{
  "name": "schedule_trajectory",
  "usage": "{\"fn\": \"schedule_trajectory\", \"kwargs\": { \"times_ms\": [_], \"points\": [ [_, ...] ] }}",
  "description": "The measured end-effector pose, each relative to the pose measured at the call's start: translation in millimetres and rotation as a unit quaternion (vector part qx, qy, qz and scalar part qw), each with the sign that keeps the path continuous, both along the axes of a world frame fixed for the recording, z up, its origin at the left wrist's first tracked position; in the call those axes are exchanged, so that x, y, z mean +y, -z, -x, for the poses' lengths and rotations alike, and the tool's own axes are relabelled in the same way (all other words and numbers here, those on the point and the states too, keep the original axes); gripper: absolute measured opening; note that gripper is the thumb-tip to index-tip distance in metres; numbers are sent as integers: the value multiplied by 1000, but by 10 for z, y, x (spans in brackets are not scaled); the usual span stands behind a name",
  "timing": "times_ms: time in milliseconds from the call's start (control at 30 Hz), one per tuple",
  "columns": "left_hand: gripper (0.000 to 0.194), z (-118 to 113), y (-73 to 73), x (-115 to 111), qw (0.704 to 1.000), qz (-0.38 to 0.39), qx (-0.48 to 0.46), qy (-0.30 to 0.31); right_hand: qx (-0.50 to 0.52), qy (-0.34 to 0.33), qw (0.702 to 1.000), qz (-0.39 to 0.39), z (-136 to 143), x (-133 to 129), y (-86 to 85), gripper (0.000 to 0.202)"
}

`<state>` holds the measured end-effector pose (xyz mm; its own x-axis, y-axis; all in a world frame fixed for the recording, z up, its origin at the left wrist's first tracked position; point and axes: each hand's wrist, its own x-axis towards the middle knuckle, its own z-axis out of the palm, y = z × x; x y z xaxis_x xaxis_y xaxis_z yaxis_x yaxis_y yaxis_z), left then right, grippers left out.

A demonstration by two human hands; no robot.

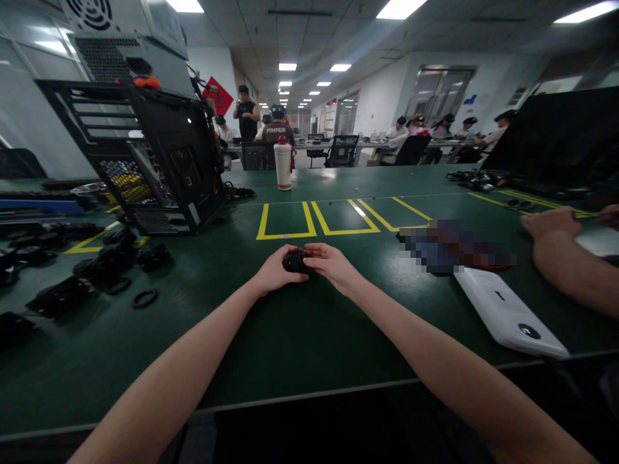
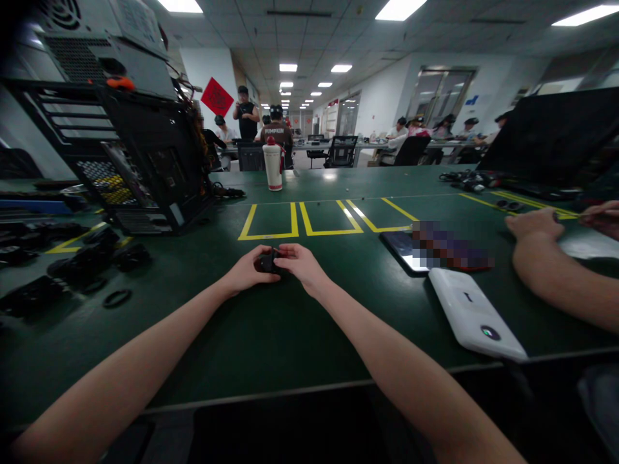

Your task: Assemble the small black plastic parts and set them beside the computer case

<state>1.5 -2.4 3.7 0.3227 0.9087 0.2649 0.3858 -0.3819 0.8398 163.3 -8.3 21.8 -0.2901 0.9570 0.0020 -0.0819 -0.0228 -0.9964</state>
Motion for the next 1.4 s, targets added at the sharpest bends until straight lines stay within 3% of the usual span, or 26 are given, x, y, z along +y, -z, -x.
{"fn": "schedule_trajectory", "kwargs": {
  "times_ms": [167, 333, 533, 700, 867, 1033, 1300, 1400],
  "points": [
    [60, -5, -10, -5, 1000, 6, 2, -10, -10, -25, 999, 16, -14, -24, -12, 30],
    [62, -1, -6, -4, 1000, 11, 0, 1, 14, -21, 1000, -5, -9, -36, -14, 14],
    [58, 10, 1, 3, 1000, -1, 9, 0, -1, -6, 1000, 8, -2, -30, -32, 33],
    [60, 8, -2, 5, 1000, -2, 14, -1, -22, -31, 999, 27, -18, -79, -75, 29],
    [59, 3, -3, 4, 1000, 0, 7, -1, -5, -29, 1000, -11, -26, -52, -49, 20],
    [58, -1, 10, 11, 1000, -1, 5, -1, -5, -12, 1000, -16, -17, -2, 3, 40],
    [61, -7, 13, 7, 1000, 4, 1, 2, -3, -15, 1000, -14, -2, -22, 17, 19],
    [59, -3, -8, -4, 1000, 0, 8, 0, -2, -3, 1000, -14, -2, -7, 17, 23]
  ]
}}
